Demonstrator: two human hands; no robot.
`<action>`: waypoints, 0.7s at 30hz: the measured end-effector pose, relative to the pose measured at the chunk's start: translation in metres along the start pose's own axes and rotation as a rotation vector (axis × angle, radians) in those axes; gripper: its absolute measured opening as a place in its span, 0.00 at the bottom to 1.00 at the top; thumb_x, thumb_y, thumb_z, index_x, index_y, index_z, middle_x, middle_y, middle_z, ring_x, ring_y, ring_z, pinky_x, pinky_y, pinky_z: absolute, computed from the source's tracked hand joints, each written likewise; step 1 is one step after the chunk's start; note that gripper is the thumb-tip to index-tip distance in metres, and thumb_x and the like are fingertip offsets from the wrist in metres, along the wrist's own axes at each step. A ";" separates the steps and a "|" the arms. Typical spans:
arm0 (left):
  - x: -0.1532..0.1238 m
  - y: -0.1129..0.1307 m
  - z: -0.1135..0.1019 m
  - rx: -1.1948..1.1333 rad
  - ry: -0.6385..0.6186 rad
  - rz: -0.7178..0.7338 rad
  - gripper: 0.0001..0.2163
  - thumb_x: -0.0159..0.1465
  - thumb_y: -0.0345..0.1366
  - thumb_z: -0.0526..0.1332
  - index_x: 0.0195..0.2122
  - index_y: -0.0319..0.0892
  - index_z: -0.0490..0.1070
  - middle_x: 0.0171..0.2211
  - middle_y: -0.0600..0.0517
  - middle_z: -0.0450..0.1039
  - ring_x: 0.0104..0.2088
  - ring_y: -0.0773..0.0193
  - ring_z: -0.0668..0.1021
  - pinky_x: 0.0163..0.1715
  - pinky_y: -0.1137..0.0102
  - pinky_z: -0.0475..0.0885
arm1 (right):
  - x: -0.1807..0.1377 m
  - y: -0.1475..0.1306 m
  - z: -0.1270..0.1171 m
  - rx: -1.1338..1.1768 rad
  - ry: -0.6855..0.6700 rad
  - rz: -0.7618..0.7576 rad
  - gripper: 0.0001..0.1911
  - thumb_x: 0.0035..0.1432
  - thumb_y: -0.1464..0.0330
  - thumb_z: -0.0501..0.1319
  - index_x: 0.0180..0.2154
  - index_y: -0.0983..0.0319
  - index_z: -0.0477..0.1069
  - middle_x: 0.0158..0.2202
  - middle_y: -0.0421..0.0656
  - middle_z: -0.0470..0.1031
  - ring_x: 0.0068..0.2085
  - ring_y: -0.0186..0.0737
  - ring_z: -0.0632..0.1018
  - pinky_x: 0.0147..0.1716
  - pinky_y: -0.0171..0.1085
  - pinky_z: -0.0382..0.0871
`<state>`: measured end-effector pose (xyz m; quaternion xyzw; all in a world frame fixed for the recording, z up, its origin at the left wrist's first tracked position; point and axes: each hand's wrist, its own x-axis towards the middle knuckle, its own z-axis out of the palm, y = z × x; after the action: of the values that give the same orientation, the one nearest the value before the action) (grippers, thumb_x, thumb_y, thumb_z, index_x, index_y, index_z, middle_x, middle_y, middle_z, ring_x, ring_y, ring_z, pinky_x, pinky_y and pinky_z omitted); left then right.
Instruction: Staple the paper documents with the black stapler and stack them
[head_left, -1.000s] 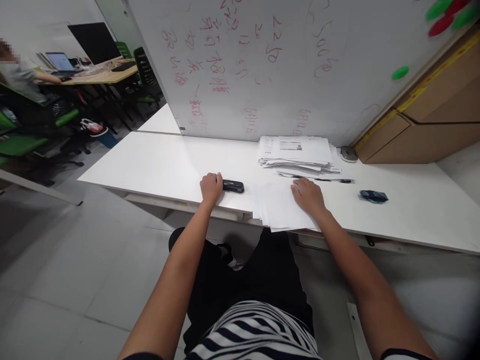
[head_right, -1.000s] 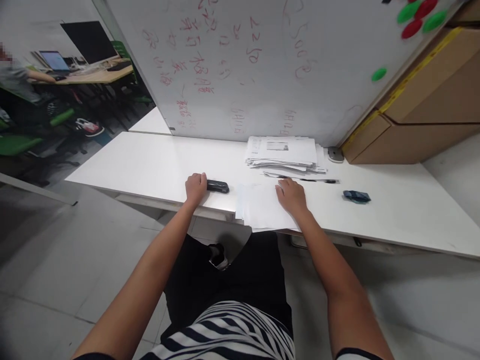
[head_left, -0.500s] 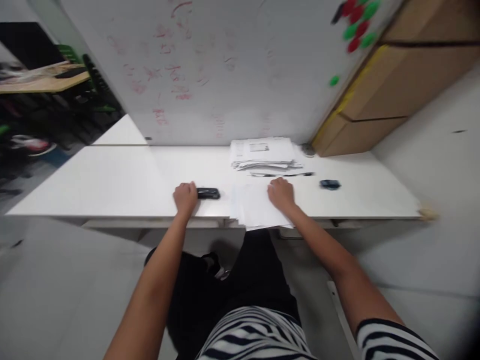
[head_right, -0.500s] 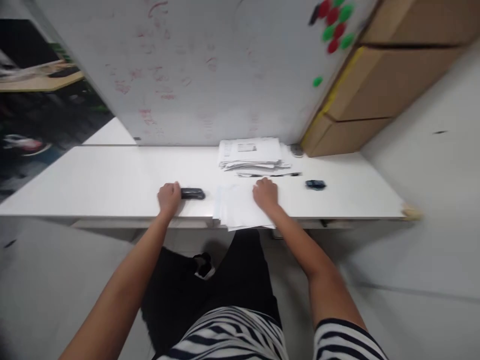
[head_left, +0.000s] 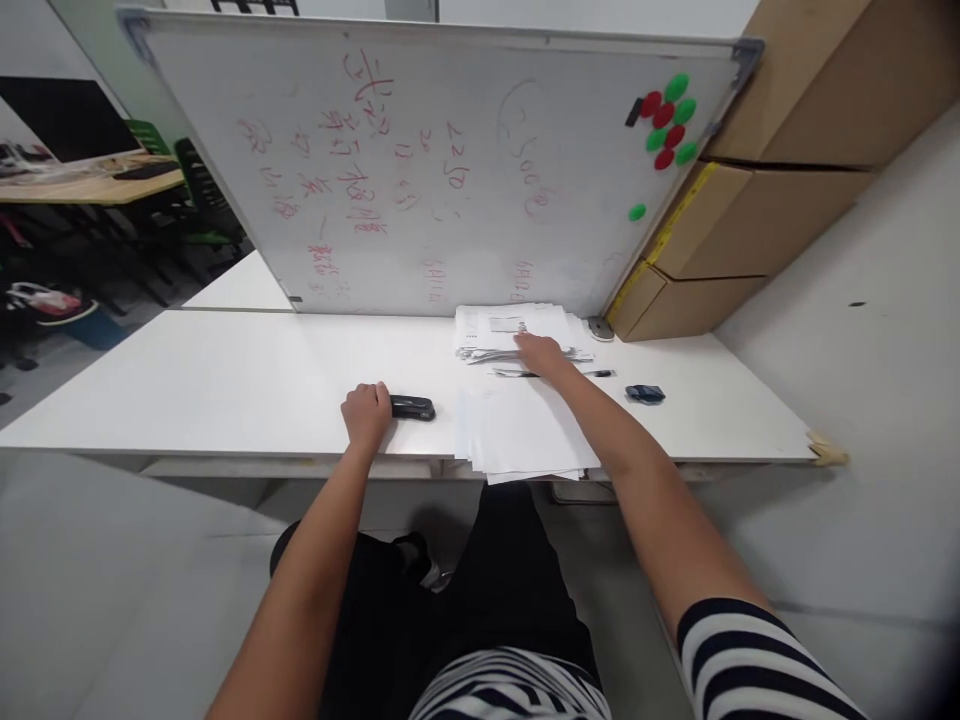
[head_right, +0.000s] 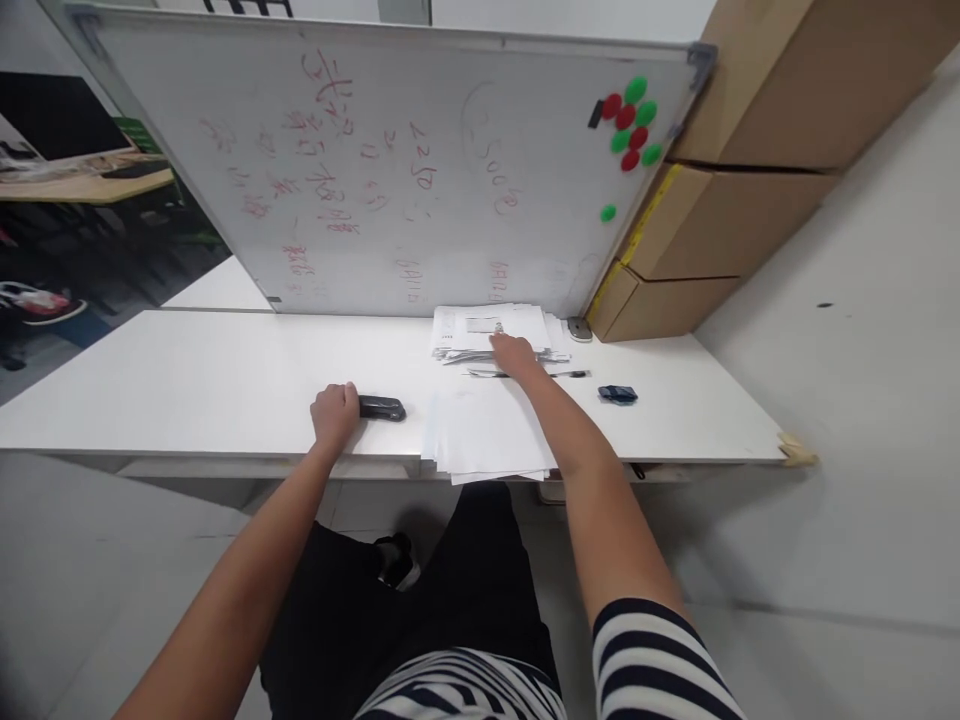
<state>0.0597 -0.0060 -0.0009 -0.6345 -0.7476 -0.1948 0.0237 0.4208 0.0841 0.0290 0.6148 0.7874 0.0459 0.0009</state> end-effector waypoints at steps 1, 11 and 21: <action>0.000 0.000 0.000 -0.003 -0.001 -0.003 0.22 0.69 0.40 0.41 0.33 0.40 0.73 0.40 0.40 0.74 0.42 0.50 0.73 0.37 0.60 0.63 | -0.002 0.001 0.002 -0.008 0.007 -0.005 0.19 0.64 0.72 0.49 0.55 0.65 0.65 0.62 0.53 0.64 0.58 0.48 0.70 0.50 0.44 0.65; -0.001 -0.001 0.003 -0.049 0.015 -0.008 0.21 0.69 0.40 0.42 0.31 0.41 0.72 0.39 0.42 0.74 0.41 0.51 0.73 0.36 0.61 0.61 | -0.012 0.006 -0.006 -0.089 -0.034 -0.008 0.21 0.62 0.73 0.49 0.56 0.63 0.66 0.48 0.53 0.77 0.45 0.47 0.78 0.42 0.40 0.67; -0.004 -0.001 0.003 -0.071 0.033 -0.013 0.21 0.69 0.40 0.42 0.30 0.41 0.72 0.36 0.43 0.73 0.41 0.52 0.72 0.36 0.62 0.61 | 0.009 -0.003 -0.035 -0.187 0.060 -0.036 0.16 0.66 0.67 0.49 0.44 0.69 0.72 0.39 0.57 0.78 0.41 0.49 0.78 0.36 0.38 0.62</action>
<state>0.0599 -0.0083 -0.0054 -0.6266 -0.7439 -0.2318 0.0119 0.4137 0.0894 0.0640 0.5960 0.7903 0.1377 0.0355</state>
